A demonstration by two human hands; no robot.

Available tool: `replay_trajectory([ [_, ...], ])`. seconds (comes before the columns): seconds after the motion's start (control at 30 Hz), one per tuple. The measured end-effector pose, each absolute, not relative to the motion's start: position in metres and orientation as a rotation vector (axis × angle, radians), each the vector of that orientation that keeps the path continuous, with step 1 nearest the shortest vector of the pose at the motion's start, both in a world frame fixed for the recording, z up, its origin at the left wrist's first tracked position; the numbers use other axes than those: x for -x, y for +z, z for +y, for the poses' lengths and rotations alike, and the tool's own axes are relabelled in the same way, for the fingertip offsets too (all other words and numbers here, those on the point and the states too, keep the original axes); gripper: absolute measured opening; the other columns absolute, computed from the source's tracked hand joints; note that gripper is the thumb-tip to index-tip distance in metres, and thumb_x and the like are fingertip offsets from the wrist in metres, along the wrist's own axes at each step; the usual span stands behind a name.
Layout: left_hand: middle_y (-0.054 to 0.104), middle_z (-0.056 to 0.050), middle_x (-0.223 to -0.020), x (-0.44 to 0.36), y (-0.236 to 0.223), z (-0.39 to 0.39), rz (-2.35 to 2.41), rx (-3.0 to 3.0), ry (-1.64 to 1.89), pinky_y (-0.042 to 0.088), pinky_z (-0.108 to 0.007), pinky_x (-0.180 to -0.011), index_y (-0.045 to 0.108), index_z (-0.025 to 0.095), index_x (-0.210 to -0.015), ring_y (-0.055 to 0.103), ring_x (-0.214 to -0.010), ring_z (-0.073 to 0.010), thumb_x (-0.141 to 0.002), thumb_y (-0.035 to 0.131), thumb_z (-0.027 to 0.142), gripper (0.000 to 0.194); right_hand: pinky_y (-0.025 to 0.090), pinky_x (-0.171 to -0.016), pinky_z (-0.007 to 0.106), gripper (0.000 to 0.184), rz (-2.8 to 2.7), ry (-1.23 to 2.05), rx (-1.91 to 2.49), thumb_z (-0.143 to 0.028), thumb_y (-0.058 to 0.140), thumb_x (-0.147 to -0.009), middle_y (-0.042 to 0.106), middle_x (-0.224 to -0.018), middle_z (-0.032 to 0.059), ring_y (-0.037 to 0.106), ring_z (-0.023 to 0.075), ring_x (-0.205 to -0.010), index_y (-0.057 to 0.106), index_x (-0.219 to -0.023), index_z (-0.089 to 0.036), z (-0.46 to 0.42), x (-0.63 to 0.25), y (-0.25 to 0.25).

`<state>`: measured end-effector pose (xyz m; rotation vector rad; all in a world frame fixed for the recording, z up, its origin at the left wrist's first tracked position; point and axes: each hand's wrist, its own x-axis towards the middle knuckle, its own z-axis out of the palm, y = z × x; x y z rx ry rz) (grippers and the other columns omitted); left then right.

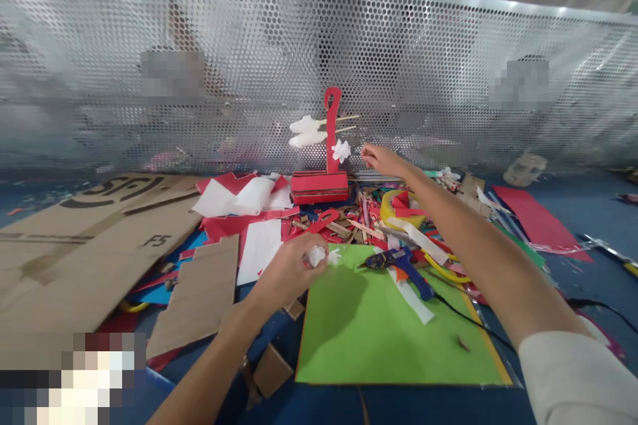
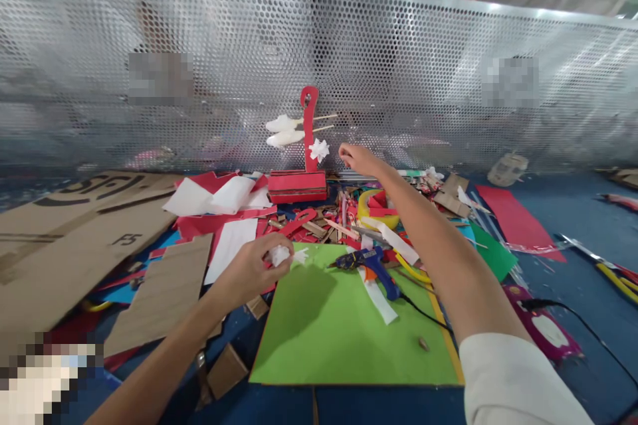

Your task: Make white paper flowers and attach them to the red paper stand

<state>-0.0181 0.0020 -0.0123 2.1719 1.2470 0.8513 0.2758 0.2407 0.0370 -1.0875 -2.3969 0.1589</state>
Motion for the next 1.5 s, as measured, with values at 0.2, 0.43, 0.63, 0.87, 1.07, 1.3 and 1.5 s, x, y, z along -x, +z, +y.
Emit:
replay_trajectory([
  [0.2, 0.062, 0.001, -0.073, 0.018, -0.013, 0.005, 1.214, -2.076, 0.851, 0.034, -0.022, -0.052, 0.065, 0.018, -0.085, 0.046, -0.056, -0.0100, -0.077, 0.059, 0.024, 0.012, 0.035, -0.076, 0.028, 0.021, -2.403, 0.071, 0.883, -0.025, 0.044, -0.095, 0.066, -0.082, 0.0042, 0.056, 0.0169, -0.077, 0.063, -0.099, -0.016, 0.186, -0.238, 0.061],
  [0.43, 0.060, 0.002, -0.063, 0.021, -0.016, 0.013, 1.049, -1.997, 0.901, 0.029, -0.021, -0.050, 0.066, 0.017, -0.084, 0.041, -0.052, -0.0093, -0.076, 0.062, 0.027, 0.014, 0.028, -0.087, 0.033, 0.024, -2.721, -0.229, 0.681, -0.020, 0.043, -0.097, 0.070, -0.096, 0.0055, 0.058, 0.0176, -0.090, 0.067, -0.097, -0.019, 0.078, -0.187, 0.082],
  [0.63, 0.061, 0.001, -0.065, 0.022, -0.017, 0.014, 0.905, -1.868, 0.953, 0.034, -0.022, -0.056, 0.068, 0.017, -0.090, 0.050, -0.059, -0.0119, -0.076, 0.064, 0.026, 0.016, 0.035, -0.067, 0.026, 0.024, -2.873, 0.091, 0.631, -0.012, 0.049, -0.090, 0.067, -0.092, 0.0049, 0.056, 0.0125, -0.072, 0.072, -0.087, -0.019, 0.025, -0.189, 0.087],
  [0.87, 0.060, 0.001, -0.065, 0.015, -0.013, 0.008, 0.843, -1.759, 0.940, 0.038, -0.024, -0.062, 0.066, 0.016, -0.084, 0.053, -0.063, -0.0120, -0.074, 0.069, 0.029, 0.017, 0.040, -0.071, 0.025, 0.016, -2.876, 0.263, 0.585, -0.016, 0.060, -0.086, 0.070, -0.091, 0.0033, 0.061, 0.0136, -0.079, 0.074, -0.089, -0.022, 0.024, -0.195, 0.071],
  [1.07, 0.062, 0.000, -0.069, 0.013, -0.017, 0.006, 0.767, -1.709, 0.876, 0.043, -0.026, -0.066, 0.063, 0.017, -0.085, 0.056, -0.064, -0.0128, -0.074, 0.071, 0.034, 0.022, 0.041, -0.072, 0.028, 0.014, -2.844, 0.199, 0.584, -0.019, 0.062, -0.085, 0.071, -0.088, 0.0021, 0.062, 0.0155, -0.078, 0.074, -0.086, -0.025, 0.028, -0.198, 0.061],
  [1.3, 0.063, 0.000, -0.069, 0.012, -0.011, 0.000, 0.767, -1.774, 0.835, 0.042, -0.024, -0.065, 0.063, 0.017, -0.085, 0.057, -0.065, -0.0125, -0.077, 0.070, 0.034, 0.020, 0.042, -0.079, 0.030, 0.011, -2.833, 0.175, 0.597, -0.023, 0.062, -0.087, 0.071, -0.091, 0.0033, 0.062, 0.0166, -0.082, 0.073, -0.086, -0.024, 0.027, -0.203, 0.066],
  [1.5, 0.063, 0.001, -0.067, 0.010, -0.006, -0.005, 0.801, -1.798, 0.899, 0.041, -0.023, -0.060, 0.065, 0.016, -0.090, 0.055, -0.061, -0.0116, -0.075, 0.073, 0.034, 0.025, 0.043, -0.078, 0.029, 0.011, -2.761, 0.348, 0.588, -0.021, 0.063, -0.086, 0.070, -0.087, 0.0034, 0.062, 0.0151, -0.080, 0.074, -0.085, -0.022, 0.024, -0.209, 0.073],
])
